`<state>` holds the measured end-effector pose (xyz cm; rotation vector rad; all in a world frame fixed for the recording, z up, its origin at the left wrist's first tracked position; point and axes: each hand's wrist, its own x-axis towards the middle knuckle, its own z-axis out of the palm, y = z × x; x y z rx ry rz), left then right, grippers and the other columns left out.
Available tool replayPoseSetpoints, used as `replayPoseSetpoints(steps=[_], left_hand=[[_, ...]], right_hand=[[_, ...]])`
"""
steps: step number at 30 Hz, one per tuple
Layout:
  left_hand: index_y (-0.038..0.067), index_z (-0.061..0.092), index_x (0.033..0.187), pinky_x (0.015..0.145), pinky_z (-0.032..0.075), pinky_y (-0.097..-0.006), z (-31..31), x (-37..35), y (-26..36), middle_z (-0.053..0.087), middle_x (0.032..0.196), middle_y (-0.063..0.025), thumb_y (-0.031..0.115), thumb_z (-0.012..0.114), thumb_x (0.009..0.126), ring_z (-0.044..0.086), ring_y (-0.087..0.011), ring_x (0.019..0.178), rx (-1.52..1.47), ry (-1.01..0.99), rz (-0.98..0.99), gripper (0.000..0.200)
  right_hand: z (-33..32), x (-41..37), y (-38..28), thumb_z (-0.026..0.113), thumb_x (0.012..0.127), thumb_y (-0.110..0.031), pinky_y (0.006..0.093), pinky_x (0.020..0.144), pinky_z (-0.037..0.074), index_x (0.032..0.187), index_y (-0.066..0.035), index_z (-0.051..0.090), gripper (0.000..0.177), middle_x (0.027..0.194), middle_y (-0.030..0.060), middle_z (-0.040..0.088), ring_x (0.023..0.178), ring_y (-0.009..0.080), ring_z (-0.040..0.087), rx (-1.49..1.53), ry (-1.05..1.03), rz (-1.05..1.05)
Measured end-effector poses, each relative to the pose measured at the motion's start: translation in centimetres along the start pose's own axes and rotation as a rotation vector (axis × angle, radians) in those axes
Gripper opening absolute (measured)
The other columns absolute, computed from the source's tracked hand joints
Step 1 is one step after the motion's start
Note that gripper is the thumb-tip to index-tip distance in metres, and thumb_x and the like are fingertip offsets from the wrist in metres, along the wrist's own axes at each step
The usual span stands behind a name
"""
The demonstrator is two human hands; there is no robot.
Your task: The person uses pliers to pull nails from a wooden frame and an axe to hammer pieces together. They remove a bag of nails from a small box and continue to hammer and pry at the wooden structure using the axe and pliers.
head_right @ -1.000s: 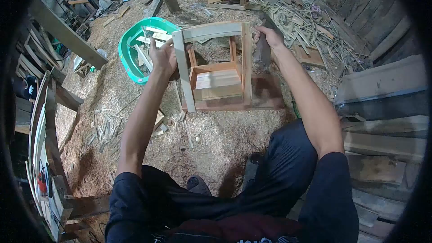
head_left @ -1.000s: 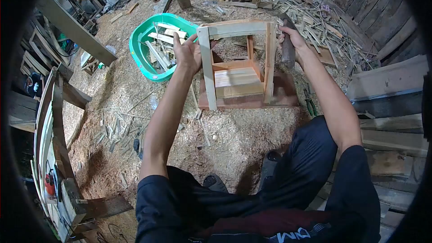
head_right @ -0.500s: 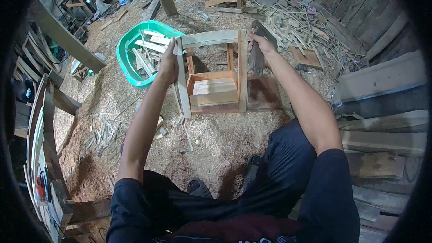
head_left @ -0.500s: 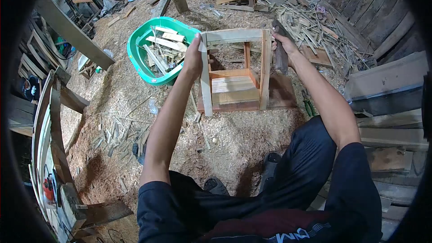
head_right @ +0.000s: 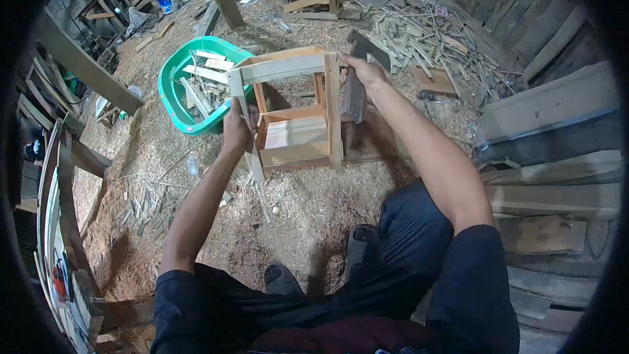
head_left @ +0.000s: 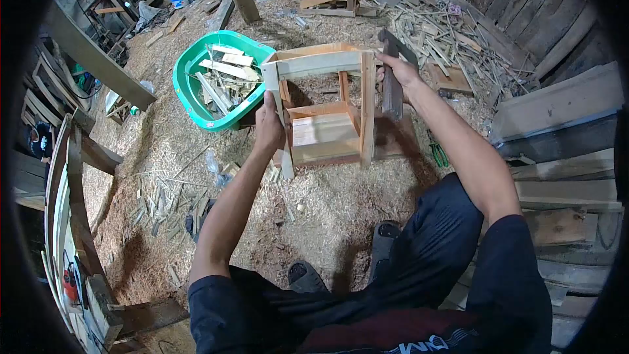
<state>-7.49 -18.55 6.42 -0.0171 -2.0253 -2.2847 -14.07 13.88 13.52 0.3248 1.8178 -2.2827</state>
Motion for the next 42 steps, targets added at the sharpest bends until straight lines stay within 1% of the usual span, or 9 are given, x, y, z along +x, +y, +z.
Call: replayPoseSetpoints(steps=[5, 14, 18, 21, 26, 29, 35, 38, 42], left_hand=[[0.008, 0.053, 0.085, 0.05, 0.038, -0.0299, 3.1, 0.5, 5.5, 0.045, 0.06, 0.0002, 0.063, 0.029, 0.1, 0.043, -0.0143, 0.05, -0.068, 0.037, -0.206, 0.062], [0.005, 0.055, 0.094, 0.051, 0.04, -0.0313, 2.3, 2.5, 3.4, 0.045, 0.061, -0.0013, 0.071, 0.017, 0.097, 0.042, -0.0163, 0.05, -0.265, -0.012, -0.287, 0.077], [0.006, 0.055, 0.092, 0.048, 0.04, -0.0292, 2.6, 2.2, 3.3, 0.047, 0.062, -0.0018, 0.065, 0.021, 0.1, 0.044, -0.0144, 0.05, -0.233, 0.013, -0.24, 0.068], [0.006, 0.055, 0.091, 0.047, 0.039, -0.0285, 2.5, 2.2, 2.9, 0.047, 0.061, -0.0012, 0.062, 0.023, 0.101, 0.044, -0.014, 0.05, -0.261, -0.001, -0.202, 0.065], [0.008, 0.054, 0.099, 0.053, 0.04, -0.0283, 1.8, 2.3, 2.6, 0.05, 0.074, 0.0004, 0.042, 0.044, 0.102, 0.048, -0.0104, 0.061, -0.286, -0.141, -0.202, 0.037], [0.007, 0.054, 0.1, 0.053, 0.041, -0.028, 3.3, 1.5, 3.6, 0.051, 0.078, 0.0005, 0.038, 0.049, 0.102, 0.048, -0.01, 0.062, -0.19, -0.044, -0.155, 0.031], [0.003, 0.055, 0.094, 0.052, 0.043, -0.025, 9.1, -0.4, 6.9, 0.052, 0.07, 0.0009, 0.029, 0.053, 0.102, 0.048, -0.0082, 0.056, 0.027, -0.049, 0.074, 0.028], [0.0, 0.054, 0.099, 0.055, 0.044, -0.0294, 10.2, -0.8, 7.5, 0.056, 0.073, -0.0035, 0.022, 0.052, 0.1, 0.053, -0.0114, 0.062, 0.282, -0.019, 0.184, 0.022], [-0.004, 0.053, 0.106, 0.066, 0.047, -0.0419, 10.6, -2.5, 7.7, 0.061, 0.076, -0.0175, 0.012, 0.051, 0.097, 0.062, -0.0253, 0.071, 0.385, 0.026, 0.211, 0.019]], right_hand=[[-0.6, 0.6, -1.6, 0.072, 0.088, -0.037, 0.0263, 0.048, 0.05, 0.091, -0.011, 0.059, 0.029, 0.063, -0.001, 0.059, 0.051, 0.0106, 0.058, 0.099, -0.095, -0.059], [-1.4, 1.3, -0.6, 0.075, 0.086, -0.029, 0.0312, 0.05, 0.051, 0.086, -0.009, 0.058, 0.026, 0.066, 0.002, 0.059, 0.055, 0.0156, 0.06, 0.222, -0.105, -0.021], [-0.2, 1.4, 0.0, 0.073, 0.088, -0.031, 0.0319, 0.05, 0.05, 0.085, -0.011, 0.058, 0.025, 0.064, 0.0008, 0.058, 0.053, 0.016, 0.058, 0.099, 0.049, 0.036], [-0.3, 1.7, 0.2, 0.072, 0.089, -0.03, 0.0253, 0.048, 0.047, 0.08, -0.015, 0.057, 0.023, 0.063, -0.0029, 0.059, 0.049, 0.0102, 0.056, 0.174, -0.097, 0.011], [0.0, 1.3, 0.1, 0.072, 0.089, -0.028, 0.0256, 0.046, 0.047, 0.079, -0.016, 0.056, 0.022, 0.06, -0.0034, 0.057, 0.046, 0.0106, 0.054, 0.202, -0.018, 0.079], [-0.7, 1.7, -0.2, 0.071, 0.09, -0.027, 0.0269, 0.045, 0.048, 0.078, -0.016, 0.055, 0.022, 0.059, -0.0039, 0.057, 0.045, 0.0112, 0.055, 0.164, -0.019, 0.085], [-1.4, 2.0, -1.0, 0.072, 0.088, -0.02, 0.0301, 0.051, 0.048, 0.088, -0.007, 0.06, 0.017, 0.069, 0.0016, 0.059, 0.054, 0.0142, 0.058, 0.108, 0.162, -0.041], [-1.4, 1.3, -1.5, 0.077, 0.083, -0.017, 0.0312, 0.055, 0.051, 0.096, -0.001, 0.063, 0.025, 0.078, 0.0058, 0.063, 0.063, 0.0149, 0.061, 0.066, 0.255, -0.063], [1.4, -3.6, -3.8, 0.079, 0.082, -0.02, 0.0305, 0.058, 0.053, 0.095, 0.0, 0.063, 0.028, 0.083, 0.0062, 0.065, 0.067, 0.0143, 0.063, -0.049, 0.083, -0.211]])
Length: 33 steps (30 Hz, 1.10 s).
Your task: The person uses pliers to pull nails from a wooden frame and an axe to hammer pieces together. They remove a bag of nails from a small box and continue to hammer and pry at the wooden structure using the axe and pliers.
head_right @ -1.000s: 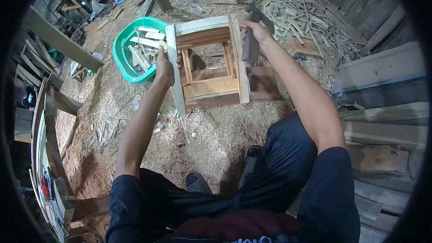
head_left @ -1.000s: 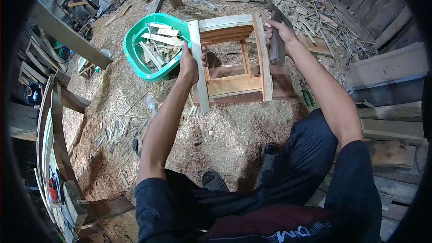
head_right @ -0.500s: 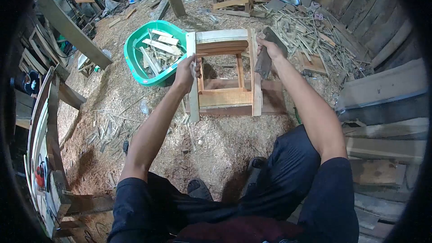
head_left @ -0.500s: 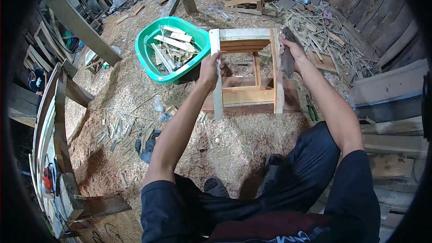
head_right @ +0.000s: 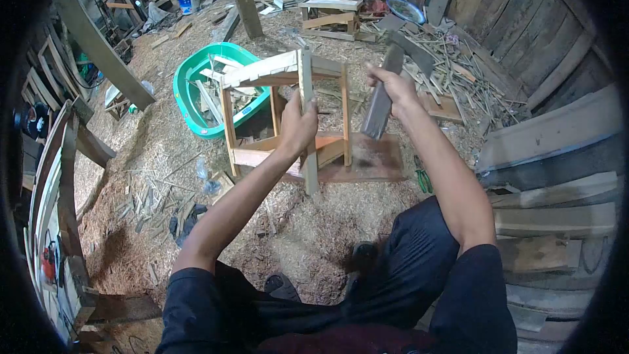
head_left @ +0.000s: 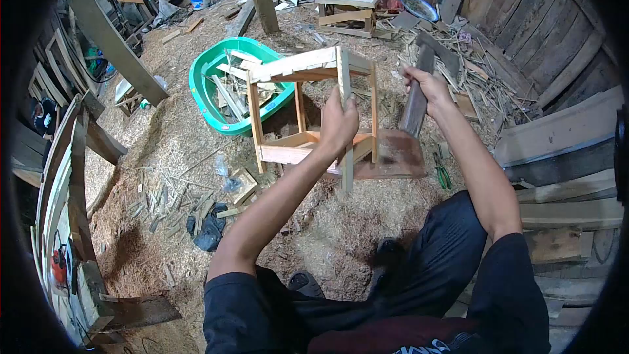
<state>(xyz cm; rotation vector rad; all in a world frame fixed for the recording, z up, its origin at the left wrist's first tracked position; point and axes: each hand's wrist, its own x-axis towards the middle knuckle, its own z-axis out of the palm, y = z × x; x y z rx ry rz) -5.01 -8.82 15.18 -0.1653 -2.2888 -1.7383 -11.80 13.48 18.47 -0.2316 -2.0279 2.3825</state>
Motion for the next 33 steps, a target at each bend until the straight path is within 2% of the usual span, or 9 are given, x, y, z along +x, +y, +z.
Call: replayPoseSetpoints(steps=[5, 9, 13, 17, 18, 21, 25, 28, 33], left_hand=[[-0.002, 0.048, 0.117, 0.076, 0.05, -0.0448, 1.7, -1.7, 0.1, 0.064, 0.088, -0.0211, 0.012, 0.052, 0.095, 0.066, -0.0359, 0.084, 0.011, -0.111, -0.033, 0.027], [-0.001, 0.047, 0.125, 0.093, 0.044, -0.0468, 3.5, -1.7, -2.2, 0.061, 0.109, -0.0252, 0.011, 0.057, 0.09, 0.059, -0.0416, 0.106, -0.009, -0.143, 0.182, 0.038], [0.001, 0.044, 0.135, 0.098, 0.043, -0.0404, 2.4, -0.8, -3.9, 0.059, 0.114, -0.016, 0.01, 0.061, 0.089, 0.058, -0.0286, 0.109, 0.038, -0.369, 0.314, 0.05], [0.005, 0.04, 0.141, 0.082, 0.052, -0.0337, 2.8, -1.8, -4.7, 0.058, 0.109, -0.0097, 0.01, 0.057, 0.095, 0.059, -0.0171, 0.096, -0.249, -0.594, -0.025, 0.049], [0.004, 0.043, 0.137, 0.067, 0.054, -0.032, 3.1, -2.0, -4.4, 0.059, 0.098, -0.0086, 0.009, 0.054, 0.097, 0.062, -0.0164, 0.084, -0.337, -0.566, -0.073, 0.042], [0.001, 0.045, 0.132, 0.059, 0.053, -0.0288, 2.9, -1.8, -2.9, 0.056, 0.082, -0.0046, 0.013, 0.051, 0.099, 0.061, -0.0137, 0.073, -0.446, -0.461, -0.374, 0.035], [0.002, 0.053, 0.116, 0.044, 0.037, -0.0236, -0.5, 1.0, -1.3, 0.047, 0.071, 0.0011, 0.03, 0.048, 0.103, 0.044, -0.0088, 0.052, -0.216, -0.344, -0.279, 0.031], [0.004, 0.052, 0.119, 0.045, 0.035, -0.0238, -3.0, 3.6, -3.0, 0.046, 0.073, 0.0003, 0.033, 0.048, 0.103, 0.044, -0.0085, 0.055, -0.488, -0.248, -0.298, 0.033], [0.005, 0.047, 0.121, 0.043, 0.032, -0.024, -3.8, 5.0, -6.0, 0.041, 0.075, 0.0005, 0.045, 0.038, 0.105, 0.035, -0.0088, 0.053, -0.938, 0.037, -0.247, 0.044]], right_hand=[[3.9, -1.9, 0.6, 0.079, 0.082, -0.019, 0.0243, 0.057, 0.05, 0.107, 0.0, 0.06, 0.037, 0.086, 0.0076, 0.067, 0.068, 0.0113, 0.062, -0.128, -0.156, -0.074], [5.5, -4.3, -0.6, 0.081, 0.078, -0.016, 0.0282, 0.062, 0.053, 0.106, 0.0, 0.061, 0.038, 0.089, 0.0073, 0.067, 0.072, 0.0139, 0.064, -0.208, -0.258, -0.037], [4.6, -3.7, 0.9, 0.081, 0.076, -0.012, 0.0301, 0.068, 0.053, 0.104, -0.001, 0.062, 0.036, 0.089, 0.0069, 0.067, 0.074, 0.0136, 0.064, -0.253, -0.19, -0.242], [3.5, -3.2, 1.6, 0.081, 0.077, -0.011, 0.0294, 0.07, 0.053, 0.101, -0.002, 0.061, 0.033, 0.088, 0.007, 0.067, 0.076, 0.0141, 0.065, -0.299, -0.129, -0.249], [3.3, -3.0, 1.7, 0.081, 0.078, -0.012, 0.0294, 0.07, 0.053, 0.101, -0.002, 0.061, 0.032, 0.089, 0.0071, 0.067, 0.076, 0.0143, 0.065, -0.293, -0.13, -0.224], [3.1, -2.8, 1.6, 0.077, 0.082, -0.01, 0.0272, 0.068, 0.055, 0.104, 0.001, 0.061, 0.029, 0.091, 0.0087, 0.068, 0.077, 0.0139, 0.066, -0.132, -0.174, -0.163], [4.5, -4.1, -0.9, 0.073, 0.088, -0.014, 0.0234, 0.062, 0.056, 0.102, 0.004, 0.064, 0.025, 0.089, 0.0096, 0.07, 0.071, 0.0125, 0.066, 0.089, -0.223, 0.006], [2.9, -4.0, -2.3, 0.075, 0.088, -0.026, 0.0206, 0.053, 0.052, 0.09, 0.001, 0.066, 0.028, 0.079, 0.0052, 0.066, 0.063, 0.0099, 0.062, -0.2, -0.248, 0.159], [0.1, -0.5, 0.2, 0.068, 0.091, -0.044, 0.0243, 0.05, 0.05, 0.08, -0.005, 0.061, 0.041, 0.071, 0.0035, 0.062, 0.055, 0.0108, 0.059, -0.138, -0.149, 0.226]])
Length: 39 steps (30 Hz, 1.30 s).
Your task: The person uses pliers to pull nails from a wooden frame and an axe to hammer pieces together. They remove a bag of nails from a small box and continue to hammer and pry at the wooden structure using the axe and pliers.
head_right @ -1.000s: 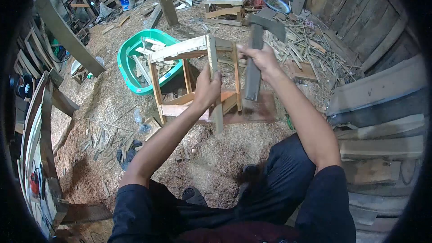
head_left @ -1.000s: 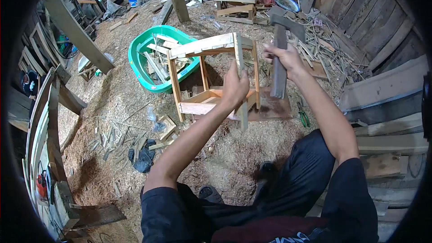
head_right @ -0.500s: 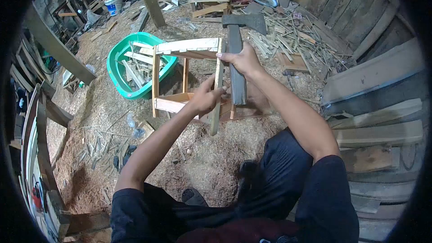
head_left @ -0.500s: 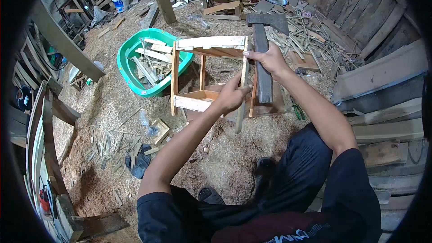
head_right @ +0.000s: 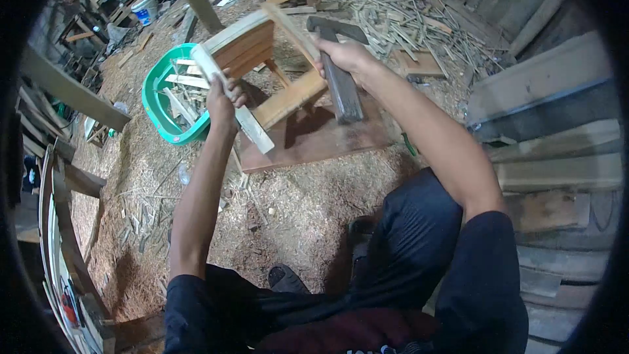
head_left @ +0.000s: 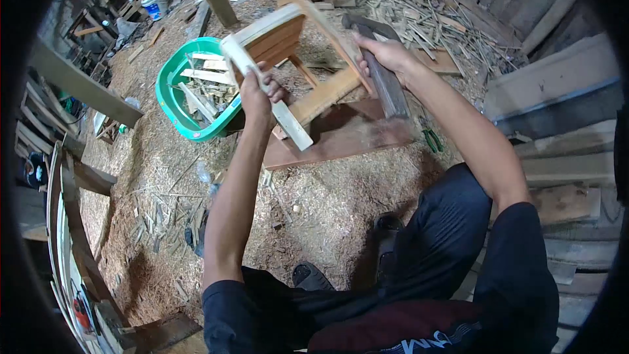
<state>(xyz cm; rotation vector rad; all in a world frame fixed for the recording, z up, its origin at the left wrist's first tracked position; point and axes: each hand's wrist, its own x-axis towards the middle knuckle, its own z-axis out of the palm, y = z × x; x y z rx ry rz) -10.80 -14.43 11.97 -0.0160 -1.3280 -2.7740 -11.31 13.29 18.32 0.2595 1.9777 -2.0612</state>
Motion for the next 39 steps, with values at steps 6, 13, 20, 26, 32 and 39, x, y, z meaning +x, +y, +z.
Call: replayPoseSetpoints(steps=[6, 13, 20, 26, 32, 39], left_hand=[[0.006, 0.044, 0.125, 0.044, 0.031, -0.0252, 2.0, 0.8, -3.9, 0.039, 0.073, 0.0001, 0.048, 0.039, 0.104, 0.036, -0.0106, 0.053, -0.08, -0.021, -0.055, 0.048], [0.005, 0.049, 0.115, 0.042, 0.033, -0.0228, 0.7, 1.8, -6.5, 0.037, 0.071, 0.0004, 0.041, 0.031, 0.107, 0.032, -0.0095, 0.052, -0.391, 0.076, -0.167, 0.041], [0.0, 0.052, 0.123, 0.046, 0.038, -0.0223, -4.3, -0.4, -7.7, 0.045, 0.076, 0.0008, 0.033, 0.04, 0.106, 0.04, -0.0084, 0.055, -0.19, 0.005, -0.208, 0.038], [0.001, 0.057, 0.116, 0.065, 0.047, -0.025, -0.2, -2.6, -5.1, 0.063, 0.092, -0.0086, 0.02, 0.058, 0.1, 0.06, -0.0141, 0.074, 0.928, 0.183, -0.207, 0.025], [0.002, 0.053, 0.133, 0.113, 0.031, -0.0452, 10.9, -7.0, -11.1, 0.052, 0.138, -0.026, 0.009, 0.066, 0.091, 0.046, -0.039, 0.133, 1.352, -0.211, 0.593, 0.045], [0.003, 0.066, 0.111, 0.084, 0.051, -0.0399, 15.2, -9.3, -31.7, 0.067, 0.107, -0.0195, 0.013, 0.064, 0.09, 0.066, -0.0338, 0.098, 1.012, -0.538, -0.008, 0.023]], right_hand=[[-8.8, 4.2, 9.2, 0.053, 0.096, -0.057, 0.032, 0.051, 0.054, 0.083, 0.002, 0.06, 0.061, 0.068, 0.0086, 0.064, 0.053, 0.0169, 0.065, -0.604, 0.318, -0.21], [-12.4, 3.6, 26.9, 0.053, 0.096, -0.035, 0.0485, 0.084, 0.049, 0.123, -0.004, 0.056, 0.041, 0.111, 0.0246, 0.065, 0.1, 0.0416, 0.064, -0.763, 0.393, -0.142], [-15.0, 4.4, 32.5, 0.054, 0.096, -0.03, 0.0542, 0.081, 0.048, 0.136, -0.01, 0.046, 0.045, 0.093, 0.0261, 0.067, 0.089, 0.0461, 0.065, -0.864, 0.364, -0.02], [-15.9, 2.7, 31.6, 0.051, 0.095, -0.031, 0.0554, 0.076, 0.049, 0.112, 0.001, 0.063, 0.038, 0.082, 0.0281, 0.066, 0.081, 0.0458, 0.065, -0.977, 0.361, -0.07], [-18.5, 0.7, 31.7, 0.06, 0.088, -0.025, 0.053, 0.07, 0.048, 0.087, 0.004, 0.064, 0.029, 0.077, 0.0258, 0.064, 0.075, 0.0448, 0.063, -0.781, 0.372, -0.234], [-24.2, 0.0, 33.5, 0.052, 0.091, -0.016, 0.0481, 0.09, 0.048, 0.124, 0.001, 0.054, 0.037, 0.123, 0.0249, 0.058, 0.111, 0.0405, 0.058, -0.899, 0.54, 0.007]])
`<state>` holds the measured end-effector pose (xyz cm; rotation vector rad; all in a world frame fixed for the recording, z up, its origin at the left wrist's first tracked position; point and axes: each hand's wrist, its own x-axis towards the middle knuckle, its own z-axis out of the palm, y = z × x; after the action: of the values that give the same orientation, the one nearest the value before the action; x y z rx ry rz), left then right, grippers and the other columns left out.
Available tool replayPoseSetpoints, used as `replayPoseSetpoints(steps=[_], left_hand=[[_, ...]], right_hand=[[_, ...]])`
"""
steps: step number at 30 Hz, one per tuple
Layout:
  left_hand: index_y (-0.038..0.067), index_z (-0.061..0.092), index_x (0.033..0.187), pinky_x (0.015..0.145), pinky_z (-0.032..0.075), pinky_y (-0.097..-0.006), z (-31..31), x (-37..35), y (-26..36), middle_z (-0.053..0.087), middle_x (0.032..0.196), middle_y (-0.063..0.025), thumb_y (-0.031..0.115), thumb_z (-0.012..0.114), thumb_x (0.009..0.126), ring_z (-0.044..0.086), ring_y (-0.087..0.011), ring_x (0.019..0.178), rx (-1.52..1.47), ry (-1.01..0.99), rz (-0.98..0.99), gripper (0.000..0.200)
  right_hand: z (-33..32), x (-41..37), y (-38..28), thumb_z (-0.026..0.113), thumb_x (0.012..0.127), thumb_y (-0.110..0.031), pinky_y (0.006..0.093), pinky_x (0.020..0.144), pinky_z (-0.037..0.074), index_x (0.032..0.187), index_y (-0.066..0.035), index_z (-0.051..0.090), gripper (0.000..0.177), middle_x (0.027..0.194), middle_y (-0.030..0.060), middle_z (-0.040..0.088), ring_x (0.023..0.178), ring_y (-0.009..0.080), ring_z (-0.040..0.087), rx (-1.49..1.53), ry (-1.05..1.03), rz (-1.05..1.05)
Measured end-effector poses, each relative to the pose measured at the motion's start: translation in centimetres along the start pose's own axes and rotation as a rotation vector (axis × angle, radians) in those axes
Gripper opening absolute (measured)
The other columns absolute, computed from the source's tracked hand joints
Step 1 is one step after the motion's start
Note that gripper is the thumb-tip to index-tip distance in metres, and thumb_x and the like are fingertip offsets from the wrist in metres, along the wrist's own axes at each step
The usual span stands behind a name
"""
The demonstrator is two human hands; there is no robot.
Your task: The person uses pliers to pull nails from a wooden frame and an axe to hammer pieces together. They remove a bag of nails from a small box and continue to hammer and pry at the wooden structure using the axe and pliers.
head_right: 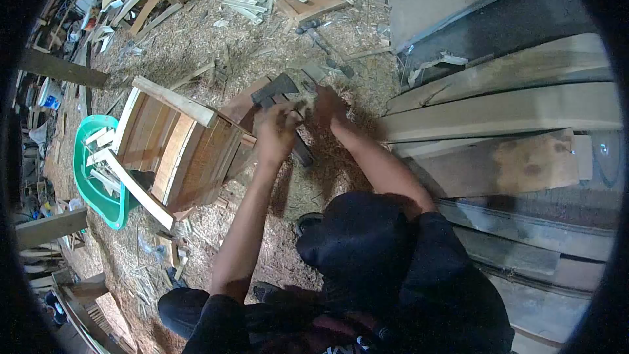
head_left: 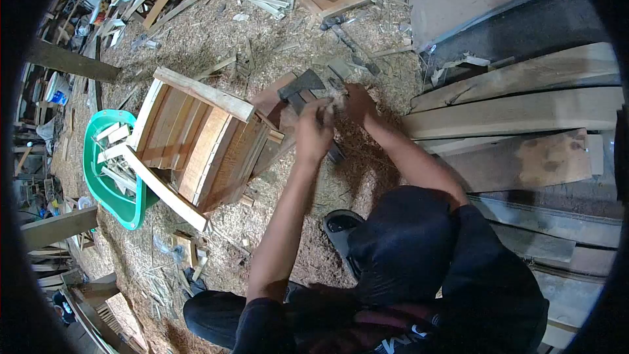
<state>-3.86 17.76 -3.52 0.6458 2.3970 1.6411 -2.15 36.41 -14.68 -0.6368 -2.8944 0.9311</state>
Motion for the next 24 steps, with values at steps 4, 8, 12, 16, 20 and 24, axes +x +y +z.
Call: replayPoseSetpoints(steps=[4, 8, 12, 16, 20, 24], left_hand=[[0.004, 0.063, 0.115, 0.082, 0.051, -0.0385, 3.9, 0.9, -4.8, 0.067, 0.103, -0.0181, 0.012, 0.062, 0.091, 0.065, -0.0304, 0.096, -0.106, -0.113, -0.087, 0.025], [0.003, 0.063, 0.115, 0.082, 0.05, -0.0331, 4.6, 0.5, -6.7, 0.068, 0.099, -0.0135, 0.008, 0.06, 0.091, 0.066, -0.0203, 0.091, -0.038, -0.096, -0.113, 0.024], [0.004, 0.062, 0.117, 0.086, 0.051, -0.0366, 4.9, 0.7, -8.0, 0.068, 0.106, -0.0166, 0.007, 0.058, 0.09, 0.067, -0.0273, 0.096, 0.022, -0.035, -0.034, 0.028], [0.004, 0.061, 0.119, 0.091, 0.05, -0.0403, 3.4, 0.8, -3.7, 0.065, 0.114, -0.0202, 0.007, 0.06, 0.088, 0.064, -0.0344, 0.105, 0.063, -0.127, 0.065, 0.032], [0.005, 0.06, 0.121, 0.092, 0.05, -0.0403, -4.3, -0.4, 5.0, 0.065, 0.112, -0.0185, 0.004, 0.061, 0.086, 0.063, -0.0347, 0.108, 0.016, -0.228, 0.314, 0.035], [0.006, 0.064, 0.116, 0.088, 0.052, -0.0339, -14.1, -2.1, 11.3, 0.068, 0.11, -0.0121, 0.001, 0.061, 0.087, 0.067, -0.0243, 0.101, -0.226, -0.429, 0.331, 0.03]], right_hand=[[2.8, 0.4, 4.0, 0.053, 0.088, -0.011, 0.0519, 0.096, 0.044, 0.123, 0.004, 0.053, 0.038, 0.122, 0.0273, 0.055, 0.112, 0.0453, 0.054, -0.263, 0.057, -0.048], [5.6, 0.7, 5.9, 0.052, 0.089, -0.013, 0.0528, 0.097, 0.044, 0.125, 0.004, 0.052, 0.04, 0.127, 0.0287, 0.052, 0.114, 0.0461, 0.053, -0.231, 0.112, 0.041], [3.7, 0.3, 3.2, 0.053, 0.091, -0.017, 0.0522, 0.098, 0.043, 0.121, 0.003, 0.053, 0.036, 0.122, 0.0263, 0.055, 0.112, 0.0459, 0.054, -0.168, 0.064, 0.044], [3.5, 0.2, 4.0, 0.055, 0.091, -0.021, 0.0494, 0.089, 0.046, 0.117, 0.001, 0.056, 0.034, 0.11, 0.024, 0.061, 0.102, 0.0399, 0.06, 0.065, -0.002, 0.011], [2.9, 0.4, 4.7, 0.062, 0.094, -0.026, 0.0325, 0.067, 0.046, 0.1, -0.002, 0.062, 0.025, 0.084, 0.0057, 0.058, 0.075, 0.0151, 0.054, 0.805, 0.164, 0.004], [-6.6, -4.0, -7.8, 0.063, 0.097, -0.031, 0.0252, 0.056, 0.035, 0.09, -0.006, 0.065, 0.027, 0.069, -0.0066, 0.049, 0.066, 0.0042, 0.043, 0.967, 0.02, 0.062]])
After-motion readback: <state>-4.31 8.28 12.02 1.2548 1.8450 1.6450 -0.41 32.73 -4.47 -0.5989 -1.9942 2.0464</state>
